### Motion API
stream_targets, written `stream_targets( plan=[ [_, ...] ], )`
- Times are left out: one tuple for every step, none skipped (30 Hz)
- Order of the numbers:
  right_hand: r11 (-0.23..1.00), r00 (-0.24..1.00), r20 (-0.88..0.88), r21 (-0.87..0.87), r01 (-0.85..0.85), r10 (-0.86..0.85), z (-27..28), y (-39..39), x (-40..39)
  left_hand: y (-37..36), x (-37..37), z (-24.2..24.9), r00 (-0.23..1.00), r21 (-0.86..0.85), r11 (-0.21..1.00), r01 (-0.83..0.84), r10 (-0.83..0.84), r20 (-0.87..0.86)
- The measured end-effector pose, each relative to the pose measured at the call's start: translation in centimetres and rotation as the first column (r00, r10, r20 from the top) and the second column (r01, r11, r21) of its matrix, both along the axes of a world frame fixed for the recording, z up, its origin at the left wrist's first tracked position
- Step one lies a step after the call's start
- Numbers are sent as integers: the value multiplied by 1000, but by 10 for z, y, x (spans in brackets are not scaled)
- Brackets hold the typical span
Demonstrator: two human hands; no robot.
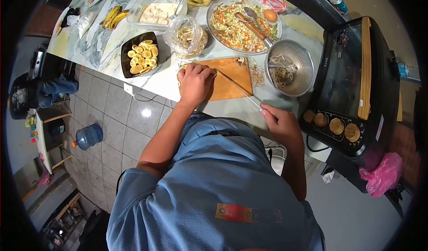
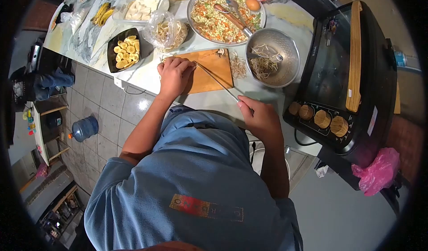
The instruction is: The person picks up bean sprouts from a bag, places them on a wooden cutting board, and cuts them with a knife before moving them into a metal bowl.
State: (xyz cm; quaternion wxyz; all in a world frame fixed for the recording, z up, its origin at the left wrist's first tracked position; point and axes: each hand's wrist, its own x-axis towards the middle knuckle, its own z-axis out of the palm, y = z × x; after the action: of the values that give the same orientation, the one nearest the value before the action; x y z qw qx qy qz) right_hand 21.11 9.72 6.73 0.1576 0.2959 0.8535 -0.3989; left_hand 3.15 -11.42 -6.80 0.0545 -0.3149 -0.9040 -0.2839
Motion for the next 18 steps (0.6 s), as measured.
stream_targets(
  plan=[
    [1000,1000,3,-1,2,-2,0,0,0,0,0,0,1000,-1,1000,-1,1,3],
    [1000,1000,-6,2,-7,7,1,0,0,0,0,0,1000,-1,1000,-3,3,6],
    [1000,1000,-15,5,-16,16,0,0,0,1,0,0,1000,-1,1000,-1,1,7],
    [1000,1000,-14,4,-15,15,-1,0,0,1,0,2,1000,-10,1000,-1,1,10],
    [1000,1000,10,-13,-10,11,-4,0,0,1,0,3,1000,-20,1000,-1,1,12],
    [999,999,36,-32,-5,6,-6,0,0,1,-1,3,1000,-22,1000,0,1,13],
    [999,999,38,-34,-3,4,-5,-1,-1,1,-2,3,1000,-32,999,6,-5,2],
    [999,998,66,-34,-6,8,-3,-1,-3,1,-2,3,1000,-41,999,12,-12,-10],
    [999,996,92,-32,-8,11,-2,-2,-4,1,-3,4,1000,-42,999,15,-15,-11],
    [999,996,91,-32,-4,7,-3,-3,-3,1,-3,4,1000,-46,999,26,-26,0],
    [1000,999,47,-24,-19,21,-4,-4,-1,0,-4,4,999,-51,998,39,-39,11],
    [999,999,1,-15,-34,34,-5,-5,0,1,-4,4,999,-49,998,44,-44,7],
    [1000,1000,-5,-13,-29,28,-6,-5,2,0,-3,2,999,-62,997,50,-50,10],
    [1000,1000,-12,-17,-16,15,-7,-5,5,0,-5,2,998,-76,996,56,-55,10],
    [1000,1000,-16,-25,-4,3,-8,-6,6,-1,-6,2,998,-78,995,59,-59,5],
    [1000,1000,-18,-27,0,0,-8,-7,6,-1,-6,2,998,-76,995,70,-70,3],
    [999,1000,7,-38,17,-17,-7,-7,6,-1,-6,2,997,-73,994,81,-81,1],
    [998,999,34,-51,37,-35,-5,-8,7,-2,-6,2,996,-76,993,86,-86,1]
  ],
)
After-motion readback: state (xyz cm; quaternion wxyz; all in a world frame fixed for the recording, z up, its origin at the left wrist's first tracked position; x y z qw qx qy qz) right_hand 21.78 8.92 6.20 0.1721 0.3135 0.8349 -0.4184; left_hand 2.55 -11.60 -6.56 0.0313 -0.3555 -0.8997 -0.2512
